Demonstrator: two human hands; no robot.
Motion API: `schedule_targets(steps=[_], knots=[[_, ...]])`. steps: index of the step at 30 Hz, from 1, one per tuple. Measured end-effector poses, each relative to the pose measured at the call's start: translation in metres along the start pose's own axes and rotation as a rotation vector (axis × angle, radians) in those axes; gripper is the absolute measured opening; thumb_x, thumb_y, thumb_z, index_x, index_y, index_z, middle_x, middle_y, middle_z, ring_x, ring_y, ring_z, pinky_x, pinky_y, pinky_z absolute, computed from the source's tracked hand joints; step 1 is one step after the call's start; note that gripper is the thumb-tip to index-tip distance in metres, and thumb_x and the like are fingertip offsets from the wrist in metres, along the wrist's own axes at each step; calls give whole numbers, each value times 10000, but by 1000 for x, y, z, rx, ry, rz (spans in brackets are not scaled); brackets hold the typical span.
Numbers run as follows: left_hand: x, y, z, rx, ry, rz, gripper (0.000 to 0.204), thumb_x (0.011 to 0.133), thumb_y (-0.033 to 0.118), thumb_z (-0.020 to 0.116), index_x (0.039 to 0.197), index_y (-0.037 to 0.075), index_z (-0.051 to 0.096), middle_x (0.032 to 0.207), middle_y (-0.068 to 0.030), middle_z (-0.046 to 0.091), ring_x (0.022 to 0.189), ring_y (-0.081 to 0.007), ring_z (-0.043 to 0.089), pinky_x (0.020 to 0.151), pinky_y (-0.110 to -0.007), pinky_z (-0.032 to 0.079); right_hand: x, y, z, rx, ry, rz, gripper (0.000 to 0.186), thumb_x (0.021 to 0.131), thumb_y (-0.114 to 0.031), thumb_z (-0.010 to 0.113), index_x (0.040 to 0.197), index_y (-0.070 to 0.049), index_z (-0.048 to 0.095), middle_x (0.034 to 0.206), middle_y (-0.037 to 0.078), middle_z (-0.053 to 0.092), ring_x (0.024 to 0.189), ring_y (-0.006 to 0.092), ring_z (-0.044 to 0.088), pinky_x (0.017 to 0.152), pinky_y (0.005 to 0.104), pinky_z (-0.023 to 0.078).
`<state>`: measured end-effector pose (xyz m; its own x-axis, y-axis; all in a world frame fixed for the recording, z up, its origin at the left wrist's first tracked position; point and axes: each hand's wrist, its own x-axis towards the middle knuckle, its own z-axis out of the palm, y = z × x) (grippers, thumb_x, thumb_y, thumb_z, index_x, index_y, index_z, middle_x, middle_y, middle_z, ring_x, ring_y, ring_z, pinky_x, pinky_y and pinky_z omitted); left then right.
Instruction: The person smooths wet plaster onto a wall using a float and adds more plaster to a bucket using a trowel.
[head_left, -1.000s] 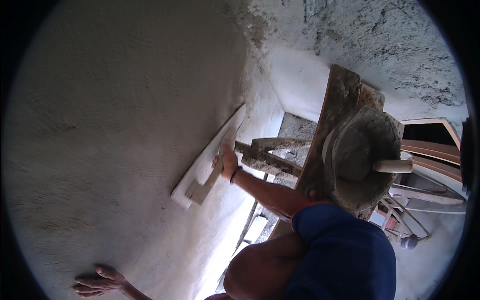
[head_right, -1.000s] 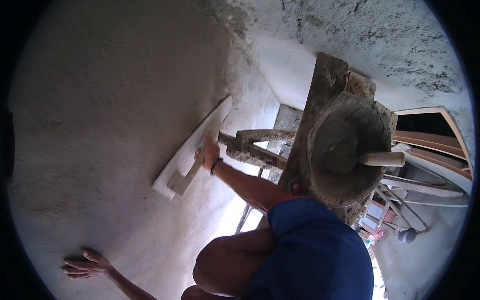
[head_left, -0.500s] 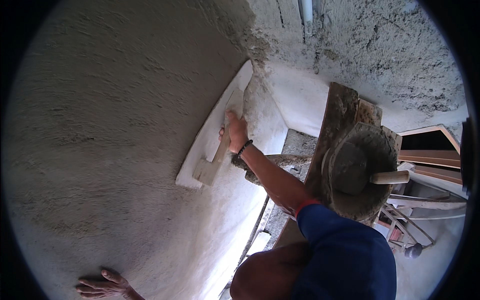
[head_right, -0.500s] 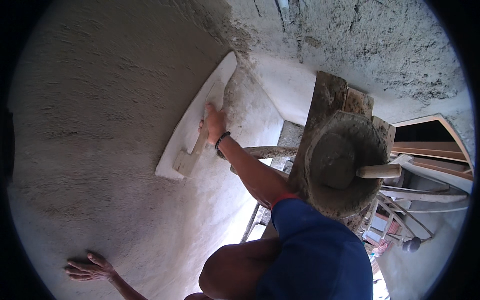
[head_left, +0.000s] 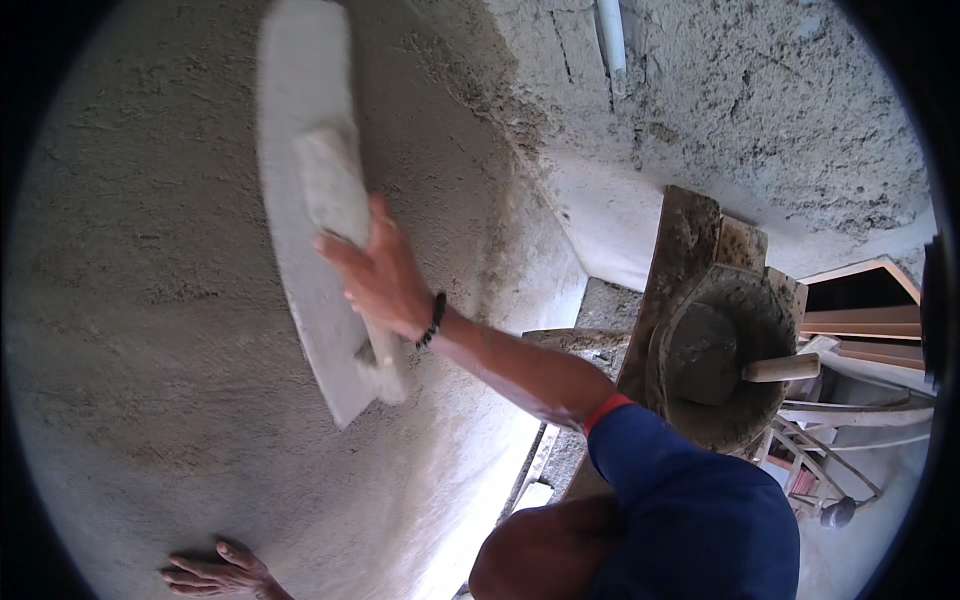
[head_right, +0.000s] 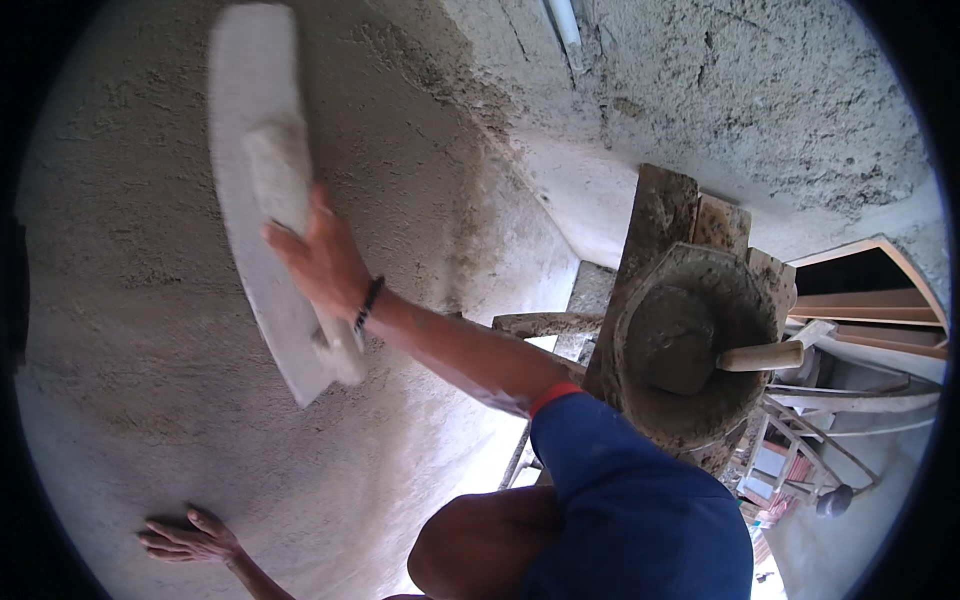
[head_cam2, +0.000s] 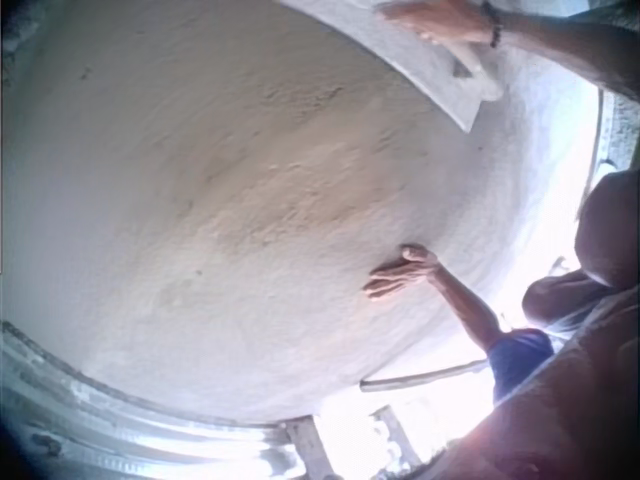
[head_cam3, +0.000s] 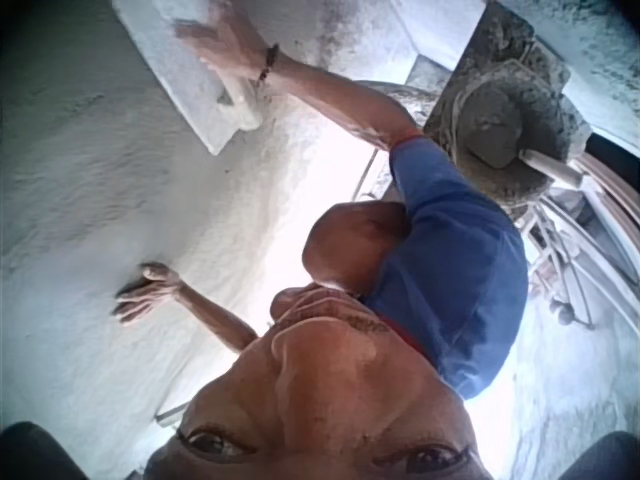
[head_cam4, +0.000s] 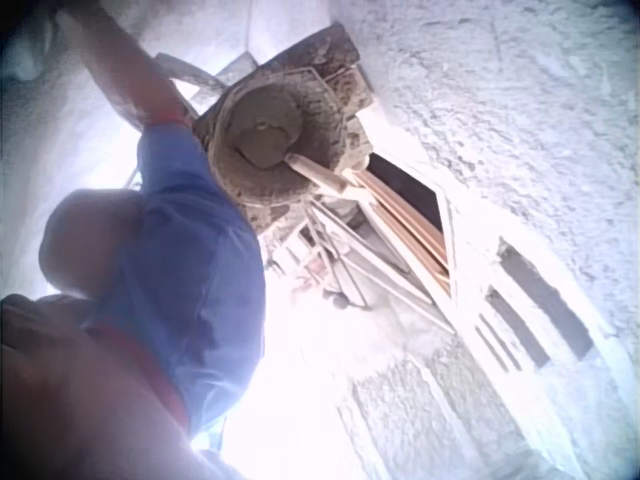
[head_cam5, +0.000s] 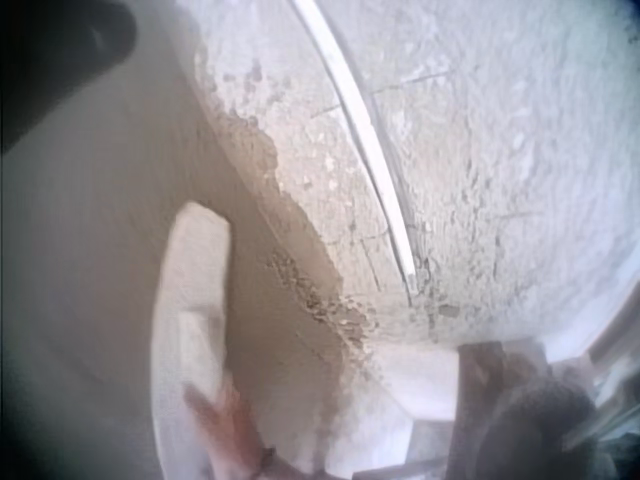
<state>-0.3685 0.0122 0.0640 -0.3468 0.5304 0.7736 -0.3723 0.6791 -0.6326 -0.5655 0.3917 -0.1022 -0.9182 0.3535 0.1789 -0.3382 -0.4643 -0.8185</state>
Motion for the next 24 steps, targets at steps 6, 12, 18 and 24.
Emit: schedule_targets(steps=[6,12,18,24], knots=[[3,4,-3,-21,24,29,776,945,661,231,1504,123,268,1572,-172,148,1441,-399,106,1119,-595,175,68,-12,-54,-333,15,-143,710,837,-412,690,1255,104,438,899,216,656,739,255,665,664,350,565],[8,8,-8,-46,28,71,737,964,615,262,1495,104,290,1568,-170,169,1430,-395,134,1110,-593,182,47,63,-104,-111,172,91,592,827,-403,702,1177,26,494,741,86,613,562,159,590,462,314,495],[5,6,-5,-66,26,69,741,963,615,263,1498,103,282,1568,-171,169,1429,-400,133,1105,-601,182,13,119,-129,59,275,320,454,841,-376,706,1119,-86,494,640,1,486,450,81,448,374,263,393],[3,4,-4,-72,7,38,751,953,636,252,1504,126,275,1571,-170,158,1429,-410,121,1102,-615,177,-13,161,-142,96,332,414,501,856,-385,695,1192,-89,471,691,16,506,492,102,476,389,260,399]])
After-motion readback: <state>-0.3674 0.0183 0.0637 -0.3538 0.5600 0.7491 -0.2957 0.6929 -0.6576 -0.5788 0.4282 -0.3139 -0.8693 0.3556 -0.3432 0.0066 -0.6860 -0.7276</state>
